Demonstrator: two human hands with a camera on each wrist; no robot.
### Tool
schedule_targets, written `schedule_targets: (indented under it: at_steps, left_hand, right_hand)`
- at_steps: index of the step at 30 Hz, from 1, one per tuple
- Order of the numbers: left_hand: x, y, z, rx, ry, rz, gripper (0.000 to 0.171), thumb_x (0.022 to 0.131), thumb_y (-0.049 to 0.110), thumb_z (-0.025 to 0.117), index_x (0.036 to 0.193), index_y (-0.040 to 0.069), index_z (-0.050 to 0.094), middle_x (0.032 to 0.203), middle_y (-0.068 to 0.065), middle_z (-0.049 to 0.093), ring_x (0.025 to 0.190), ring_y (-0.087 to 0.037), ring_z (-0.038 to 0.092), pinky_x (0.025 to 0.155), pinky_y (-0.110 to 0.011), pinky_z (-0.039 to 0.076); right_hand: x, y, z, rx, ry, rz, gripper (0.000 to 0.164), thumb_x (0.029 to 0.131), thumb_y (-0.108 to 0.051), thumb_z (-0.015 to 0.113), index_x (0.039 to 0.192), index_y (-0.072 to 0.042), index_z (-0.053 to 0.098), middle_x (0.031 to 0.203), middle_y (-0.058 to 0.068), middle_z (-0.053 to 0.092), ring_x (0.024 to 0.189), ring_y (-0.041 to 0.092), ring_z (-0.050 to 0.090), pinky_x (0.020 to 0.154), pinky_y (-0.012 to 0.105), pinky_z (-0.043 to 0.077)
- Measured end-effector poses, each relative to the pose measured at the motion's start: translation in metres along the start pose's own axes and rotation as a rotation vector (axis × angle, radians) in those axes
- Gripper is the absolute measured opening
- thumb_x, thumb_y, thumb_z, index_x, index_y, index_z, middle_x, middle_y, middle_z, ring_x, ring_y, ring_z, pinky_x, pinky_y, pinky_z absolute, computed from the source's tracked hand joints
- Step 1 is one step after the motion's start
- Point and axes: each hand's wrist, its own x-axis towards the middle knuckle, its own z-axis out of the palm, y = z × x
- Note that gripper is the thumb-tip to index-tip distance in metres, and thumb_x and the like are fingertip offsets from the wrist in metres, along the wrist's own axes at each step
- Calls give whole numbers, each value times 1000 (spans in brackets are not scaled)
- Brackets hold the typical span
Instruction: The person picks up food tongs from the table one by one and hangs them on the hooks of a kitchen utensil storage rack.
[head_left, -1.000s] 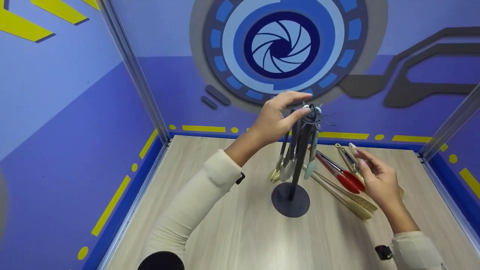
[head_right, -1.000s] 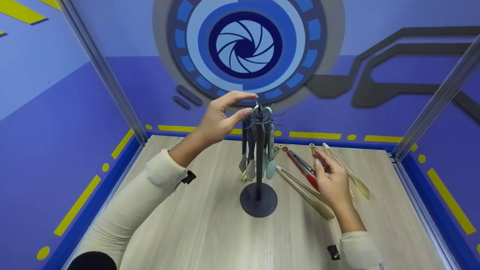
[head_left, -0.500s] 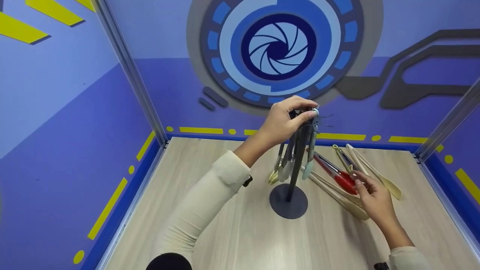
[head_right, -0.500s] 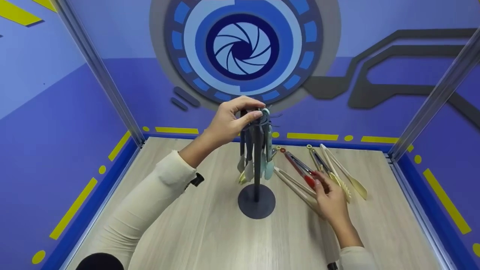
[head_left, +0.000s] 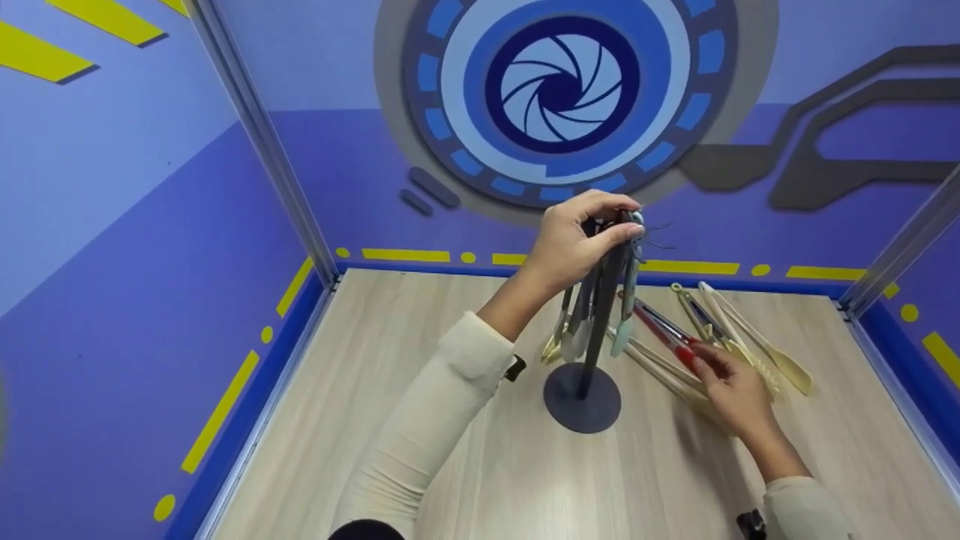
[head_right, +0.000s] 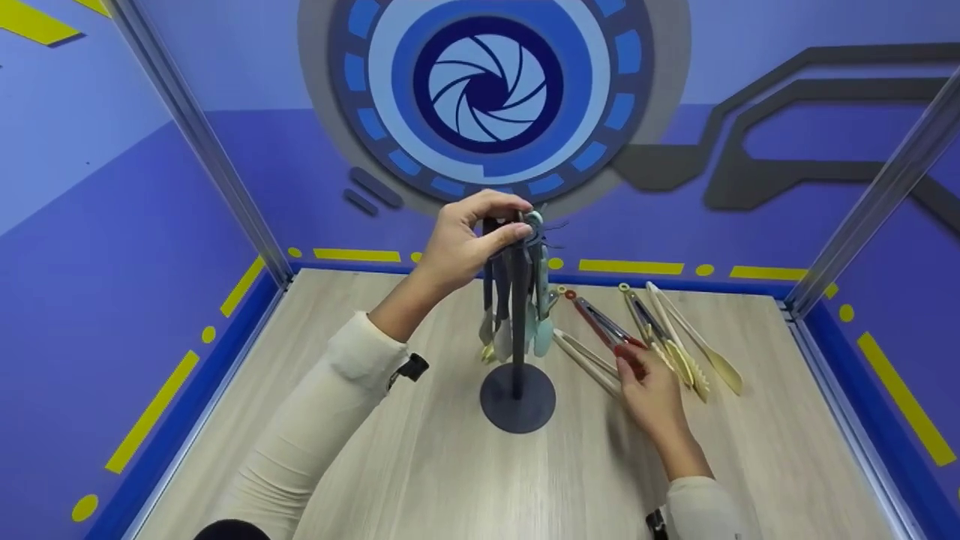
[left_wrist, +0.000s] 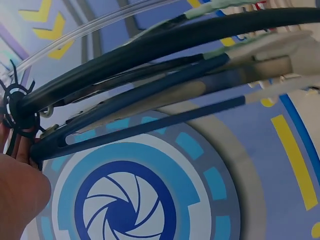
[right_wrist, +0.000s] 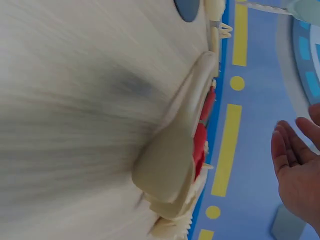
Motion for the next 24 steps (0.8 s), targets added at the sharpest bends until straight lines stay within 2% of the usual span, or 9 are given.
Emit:
schedule_targets:
  at_steps: [1, 2, 5, 7, 8, 9, 15, 21, 24]
  left_hand:
    - [0, 0, 1, 3, 0, -4, 26, 98, 23, 80, 120, 10, 78, 116, -6, 77, 96, -5, 66, 86, -21, 57]
    - [0, 0, 1, 5, -1, -6, 26, 98, 23, 80, 120, 10, 78, 115, -6, 78, 95, -5, 66, 86, -21, 58]
    - [1, 0, -1, 20, -5, -5, 26, 98, 23, 80, 120, 11, 78, 113, -5, 79, 93, -4, 67, 84, -21, 58]
    - [1, 0, -2, 28, -4, 5, 25, 98, 23, 80, 119, 11, 78, 111, -5, 79, 91, -3, 67, 82, -21, 57]
    - [1, 0, -2, 29, -4, 9, 24, 98, 23, 80, 119, 11, 78, 110, -6, 79, 90, -3, 67, 82, -21, 57]
    - [1, 0, -3, 31, -5, 11, 24, 98, 23, 80, 119, 11, 78, 110, -6, 79, 89, -3, 67, 81, -21, 57]
    - [0, 1, -7, 44, 0, -17, 23, 98, 23, 80, 118, 11, 79, 108, -3, 80, 89, -4, 66, 81, -21, 56]
    - [0, 4, -6, 64, -12, -24, 23, 99, 24, 79, 119, 13, 80, 111, -1, 80, 92, -4, 67, 83, -21, 56]
    - [0, 5, -6, 83, -18, -26, 23, 99, 25, 78, 119, 15, 80, 113, 0, 79, 93, -4, 67, 85, -20, 56]
  right_hand:
    - [1, 3, 4, -14, -5, -21, 32, 105, -16, 67, 134, -1, 71, 126, 26, 74, 98, 0, 63, 81, 2, 39]
    - [3, 5, 9, -32, -8, -52, 31, 103, -13, 68, 132, 0, 72, 125, 26, 75, 100, 11, 68, 84, 8, 44]
    - [9, 13, 25, -79, -26, -138, 32, 99, -5, 72, 129, 5, 71, 124, 29, 74, 112, 44, 71, 99, 35, 55]
    - [13, 16, 35, -96, -63, -145, 34, 98, -4, 72, 130, 8, 69, 130, 32, 71, 125, 52, 65, 109, 55, 50]
    - [15, 18, 40, -107, -84, -142, 35, 98, -4, 72, 130, 9, 68, 131, 33, 69, 127, 55, 63, 110, 64, 47]
    - [17, 20, 44, -112, -104, -126, 36, 98, -5, 72, 130, 11, 67, 132, 35, 68, 129, 56, 61, 111, 67, 45]
    - [27, 28, 65, -161, -235, 3, 41, 100, -7, 67, 133, 16, 61, 132, 39, 66, 128, 57, 62, 112, 68, 46]
    - [34, 41, 64, -233, -219, 41, 22, 98, -7, 68, 112, 9, 73, 107, 28, 75, 102, 48, 70, 99, 67, 52]
    - [35, 44, 62, -223, -259, 90, 26, 100, -10, 69, 118, 9, 73, 112, 29, 75, 102, 45, 69, 100, 67, 52]
